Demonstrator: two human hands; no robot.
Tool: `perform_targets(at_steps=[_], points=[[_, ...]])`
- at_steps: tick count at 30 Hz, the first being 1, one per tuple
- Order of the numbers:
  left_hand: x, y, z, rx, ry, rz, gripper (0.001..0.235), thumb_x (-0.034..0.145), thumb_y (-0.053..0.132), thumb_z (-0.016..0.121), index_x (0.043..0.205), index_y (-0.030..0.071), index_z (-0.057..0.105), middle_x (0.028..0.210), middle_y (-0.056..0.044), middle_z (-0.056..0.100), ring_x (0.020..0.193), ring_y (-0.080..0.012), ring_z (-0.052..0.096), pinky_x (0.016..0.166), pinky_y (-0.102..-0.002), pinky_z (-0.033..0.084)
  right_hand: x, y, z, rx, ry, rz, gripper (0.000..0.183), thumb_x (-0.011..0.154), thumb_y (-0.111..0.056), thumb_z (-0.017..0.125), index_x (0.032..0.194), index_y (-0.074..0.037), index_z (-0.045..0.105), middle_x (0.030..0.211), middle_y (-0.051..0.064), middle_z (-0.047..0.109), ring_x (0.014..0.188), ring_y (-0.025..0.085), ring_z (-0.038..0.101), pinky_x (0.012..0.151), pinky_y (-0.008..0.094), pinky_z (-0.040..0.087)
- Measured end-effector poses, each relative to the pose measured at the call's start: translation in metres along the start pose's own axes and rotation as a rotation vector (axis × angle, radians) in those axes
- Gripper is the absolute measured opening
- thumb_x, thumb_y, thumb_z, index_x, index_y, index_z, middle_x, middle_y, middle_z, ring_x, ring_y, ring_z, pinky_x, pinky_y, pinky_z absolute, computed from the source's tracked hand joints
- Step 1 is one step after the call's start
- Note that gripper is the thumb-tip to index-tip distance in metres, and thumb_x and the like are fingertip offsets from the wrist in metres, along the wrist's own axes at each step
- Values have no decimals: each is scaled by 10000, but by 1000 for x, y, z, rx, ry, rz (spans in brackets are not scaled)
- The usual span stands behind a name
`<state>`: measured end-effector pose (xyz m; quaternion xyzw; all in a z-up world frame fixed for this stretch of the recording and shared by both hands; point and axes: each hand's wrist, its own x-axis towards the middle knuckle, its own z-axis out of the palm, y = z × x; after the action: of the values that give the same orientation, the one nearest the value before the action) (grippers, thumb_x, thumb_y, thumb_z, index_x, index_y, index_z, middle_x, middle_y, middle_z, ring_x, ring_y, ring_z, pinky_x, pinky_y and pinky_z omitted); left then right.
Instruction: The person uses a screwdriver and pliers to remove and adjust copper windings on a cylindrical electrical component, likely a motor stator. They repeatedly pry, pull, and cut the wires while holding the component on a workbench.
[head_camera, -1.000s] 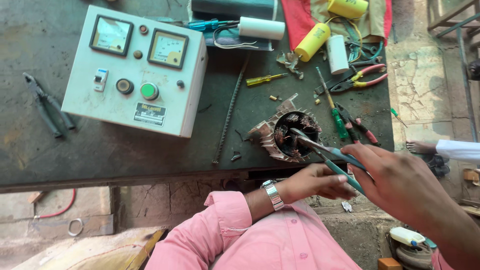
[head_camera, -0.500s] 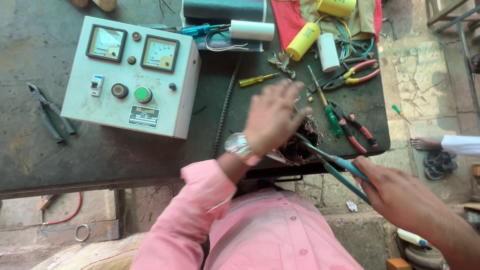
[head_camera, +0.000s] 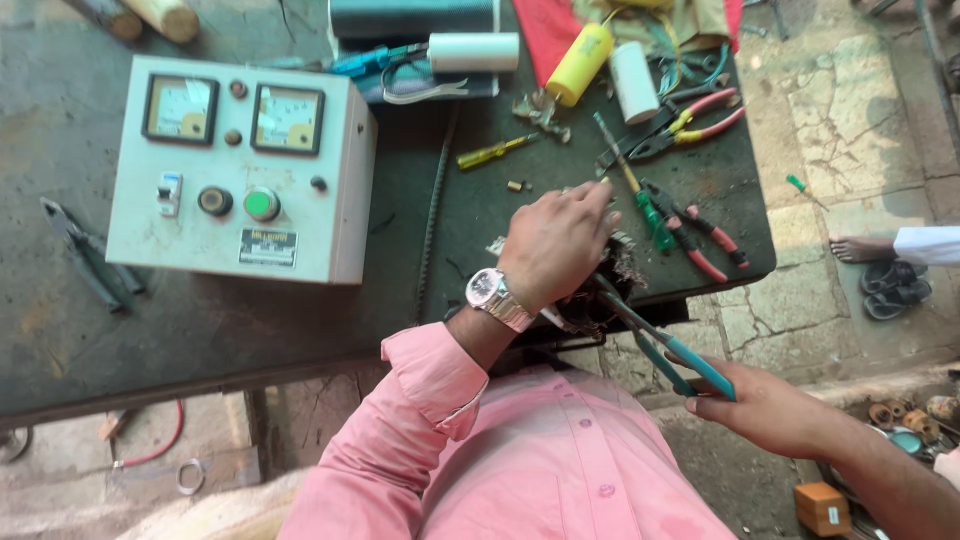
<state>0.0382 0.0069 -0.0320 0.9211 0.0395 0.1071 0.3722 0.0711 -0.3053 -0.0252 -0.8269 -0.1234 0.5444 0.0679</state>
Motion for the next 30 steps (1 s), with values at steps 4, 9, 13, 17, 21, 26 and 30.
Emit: perform_targets(at_steps=[4, 9, 13, 17, 21, 26, 30], points=[[-4, 5, 8, 26, 27, 11, 192, 988, 264, 583, 1050, 83, 581, 1037, -108, 710, 912, -346, 697, 750, -457, 574, 23, 35, 18, 275, -56, -61, 397, 833, -218, 723, 1204, -84, 682, 1095, 71, 745, 1048, 190, 705, 966, 351, 535], [-3, 9, 16, 54, 28, -44, 217, 979, 268, 583, 1090, 81, 575, 1102, -122, 688, 937, -357, 690, 736, -460, 576, 24, 43, 23, 361, -40, -36, 436, 841, -214, 748, 1248, -81, 666, 1056, 93, 742, 1021, 205, 730, 963, 349, 537], [3, 1, 12, 55, -6, -100, 236, 996, 291, 566, 1115, 88, 575, 1117, -124, 688, 958, -359, 692, 763, -478, 572, 9, 12, 7, 399, -24, 45, 532, 852, -297, 737, 1348, -128, 647, 1042, 79, 744, 983, 190, 750, 889, 362, 584], [7, -10, 14, 6, -88, -193, 248, 1014, 296, 543, 1135, 82, 572, 1170, -127, 687, 972, -372, 694, 755, -500, 561, -11, -23, -3, 251, 37, 172, 508, 915, -426, 705, 1363, -188, 681, 1018, 91, 709, 900, 209, 688, 794, 396, 619], [8, -16, 15, -8, -45, -192, 256, 992, 300, 551, 1142, 94, 580, 1135, -115, 703, 948, -360, 705, 761, -495, 561, -23, -51, -1, 41, 68, 131, 463, 944, -430, 656, 1363, -231, 655, 874, 110, 715, 785, 229, 705, 741, 411, 631], [5, -13, 20, 15, -52, -173, 247, 999, 306, 550, 1136, 103, 581, 1140, -107, 701, 968, -346, 707, 769, -483, 571, -44, -67, 10, -266, 453, -45, 441, 937, -451, 662, 1257, -149, 679, 706, 133, 748, 714, 293, 755, 760, 439, 590], [3, -8, 22, 59, -1, -165, 205, 978, 244, 560, 1126, 104, 576, 1141, -103, 692, 988, -341, 700, 746, -462, 583, -52, -74, 30, -602, 529, -5, 689, 942, -505, 602, 1515, -139, 494, 875, 101, 745, 742, 295, 762, 758, 427, 602]])
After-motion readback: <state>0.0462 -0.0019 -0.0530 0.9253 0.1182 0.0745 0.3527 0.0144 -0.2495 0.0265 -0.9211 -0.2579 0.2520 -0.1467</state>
